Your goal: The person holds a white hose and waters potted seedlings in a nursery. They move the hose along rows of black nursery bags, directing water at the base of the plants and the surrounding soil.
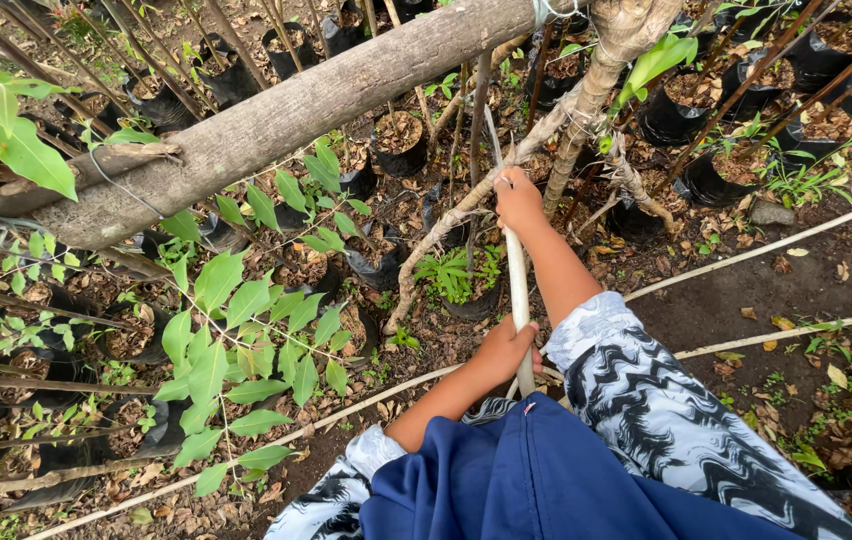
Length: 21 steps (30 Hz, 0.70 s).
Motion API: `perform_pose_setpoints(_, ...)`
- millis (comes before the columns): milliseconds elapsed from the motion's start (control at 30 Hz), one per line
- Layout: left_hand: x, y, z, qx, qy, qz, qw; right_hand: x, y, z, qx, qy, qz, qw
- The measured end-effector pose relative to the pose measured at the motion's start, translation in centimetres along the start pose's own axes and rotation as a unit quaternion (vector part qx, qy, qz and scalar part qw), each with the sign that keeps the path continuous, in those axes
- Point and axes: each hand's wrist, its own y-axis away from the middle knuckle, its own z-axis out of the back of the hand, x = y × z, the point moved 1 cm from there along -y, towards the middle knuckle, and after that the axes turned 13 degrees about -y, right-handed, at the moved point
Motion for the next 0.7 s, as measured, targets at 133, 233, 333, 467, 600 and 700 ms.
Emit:
perform_pose_setpoints(133,-0.22,-0.02,0.03,-0.002,0.000,0.002,1.000,0.06,-0.10,0.29,-0.005,0.003,-0.015,1.000)
perform_pose_setpoints(233,-0.04,0.18,-0.20,-0.003,-0.002,0.003,1.000,-0.12,0.05,0.35,0.002,0.001,0.012,1.000)
perform_pose_setpoints(333,0.07,0.08,-0.29,0.000,-0.003,0.001,1.000,-0.29,0.10,0.33,-0.004,0.006,-0.011,1.000)
perform_pose_setpoints(467,0.28,-0.02,-0.21,0.006,-0.015,0.000,1.000,-0.32,0.03,0.41,-0.008,0.002,-0.016,1.000)
perform_pose_setpoints(600,0.51,-0.15,-0.25,0.008,-0.008,-0.003,1.000,-0.45,0.02,0.49,-0.014,0.013,-0.019,1.000)
perform_pose_setpoints(700,0.66,-0.21,-0.40,0.009,0.005,-0.009,1.000,-0.50,0.06,0.49,-0.016,0.019,-0.024,0.999)
